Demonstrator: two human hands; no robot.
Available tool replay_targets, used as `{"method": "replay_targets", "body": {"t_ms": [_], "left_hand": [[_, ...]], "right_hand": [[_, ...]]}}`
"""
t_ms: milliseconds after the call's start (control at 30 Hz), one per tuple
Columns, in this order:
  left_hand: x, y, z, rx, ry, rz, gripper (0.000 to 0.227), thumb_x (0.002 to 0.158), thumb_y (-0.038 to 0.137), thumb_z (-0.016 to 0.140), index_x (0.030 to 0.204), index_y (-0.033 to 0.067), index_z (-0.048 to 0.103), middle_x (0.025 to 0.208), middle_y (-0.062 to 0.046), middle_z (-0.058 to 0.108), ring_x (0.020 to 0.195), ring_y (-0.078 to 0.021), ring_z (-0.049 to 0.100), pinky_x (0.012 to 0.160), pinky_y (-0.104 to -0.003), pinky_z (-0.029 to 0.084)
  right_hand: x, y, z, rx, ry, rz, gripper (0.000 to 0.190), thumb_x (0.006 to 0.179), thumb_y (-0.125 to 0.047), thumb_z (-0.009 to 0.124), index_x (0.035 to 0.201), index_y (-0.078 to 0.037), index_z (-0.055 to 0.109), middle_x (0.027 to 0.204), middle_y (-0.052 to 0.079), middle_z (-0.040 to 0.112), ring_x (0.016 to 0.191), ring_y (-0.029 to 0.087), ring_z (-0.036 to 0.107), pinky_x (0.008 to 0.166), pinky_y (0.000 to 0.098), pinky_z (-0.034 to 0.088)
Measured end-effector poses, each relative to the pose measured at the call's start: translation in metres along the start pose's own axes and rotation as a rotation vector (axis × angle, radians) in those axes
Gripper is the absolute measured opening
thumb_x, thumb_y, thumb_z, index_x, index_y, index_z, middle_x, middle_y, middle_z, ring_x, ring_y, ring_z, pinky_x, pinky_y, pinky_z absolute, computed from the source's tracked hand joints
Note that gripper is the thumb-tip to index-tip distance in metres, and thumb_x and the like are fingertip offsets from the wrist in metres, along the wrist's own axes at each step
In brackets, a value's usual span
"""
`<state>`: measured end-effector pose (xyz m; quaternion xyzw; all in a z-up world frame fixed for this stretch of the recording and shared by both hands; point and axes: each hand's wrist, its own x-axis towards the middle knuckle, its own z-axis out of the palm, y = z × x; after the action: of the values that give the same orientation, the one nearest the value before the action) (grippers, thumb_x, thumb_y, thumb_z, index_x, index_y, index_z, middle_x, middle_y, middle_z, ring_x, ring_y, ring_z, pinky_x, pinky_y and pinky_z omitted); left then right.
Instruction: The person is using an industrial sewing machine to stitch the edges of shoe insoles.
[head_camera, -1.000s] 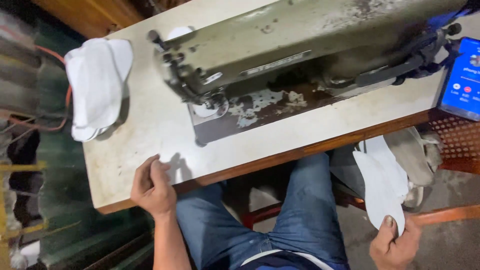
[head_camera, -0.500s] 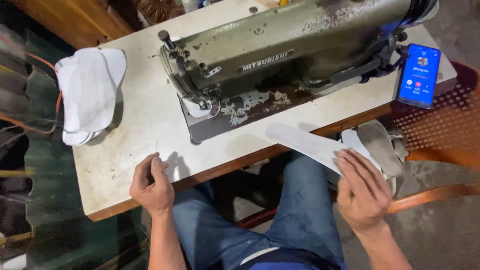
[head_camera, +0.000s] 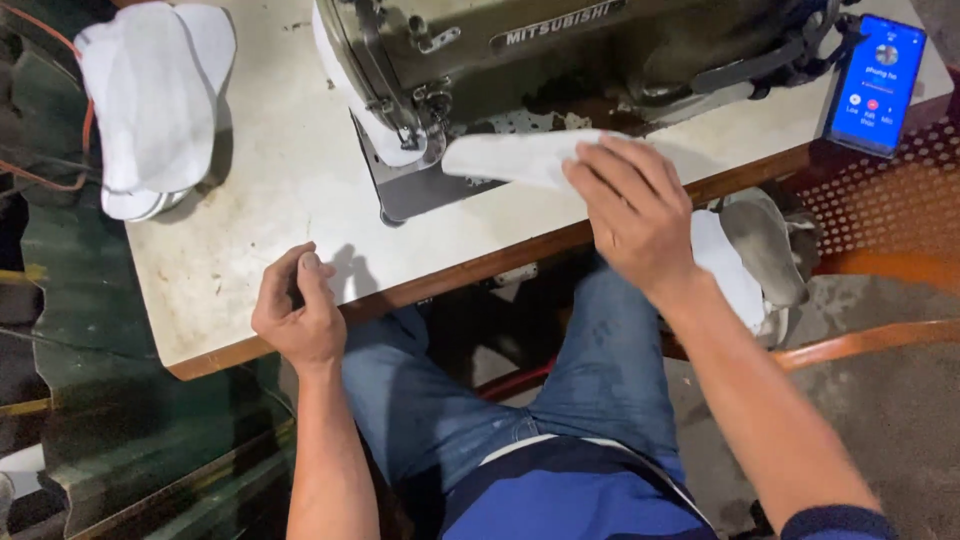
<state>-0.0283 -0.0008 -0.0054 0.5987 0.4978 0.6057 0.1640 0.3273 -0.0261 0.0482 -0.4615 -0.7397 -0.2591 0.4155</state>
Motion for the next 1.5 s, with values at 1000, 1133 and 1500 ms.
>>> {"method": "replay_targets", "body": {"t_ms": [1000,1133,1500], "left_hand": [[-0.093,0.059,0.0,-0.111,-0.42,-0.4,0.02,0.092,0.014,0.068,0.104,0.0042,0.079,0.072,-0.017,0.076,0.059,-0.0261,0.071,0.059,-0.043,0.06],[-0.148,0.035,0.03,0.124,-0.988,-0.596,0.032,0.097,0.024,0.063,0.116,0.002,0.076,0.099,-0.024,0.078,0.091,-0.0457,0.074,0.077,-0.053,0.061],[-0.356,-0.147,0.12,0.414,-2.337,-0.043,0.042,0.096,0.007,0.048,0.132,-0.0112,0.06,0.128,-0.026,0.065,0.115,-0.0372,0.06,0.093,-0.049,0.05]], "right_hand": [[-0.021,0.019,0.038,0.15,-0.057,0.153,0.022,0.101,0.001,0.062,0.118,0.001,0.076,0.112,0.015,0.073,0.107,0.036,0.069,0.098,0.0476,0.055],[-0.021,0.012,0.029,0.151,-0.08,0.144,0.022,0.104,-0.003,0.058,0.117,0.0,0.076,0.111,0.015,0.073,0.106,0.034,0.069,0.099,0.046,0.055],[-0.017,0.018,0.032,0.133,-0.157,0.166,0.028,0.108,-0.008,0.052,0.127,0.002,0.071,0.121,0.017,0.072,0.117,0.037,0.064,0.104,0.049,0.056]]}}
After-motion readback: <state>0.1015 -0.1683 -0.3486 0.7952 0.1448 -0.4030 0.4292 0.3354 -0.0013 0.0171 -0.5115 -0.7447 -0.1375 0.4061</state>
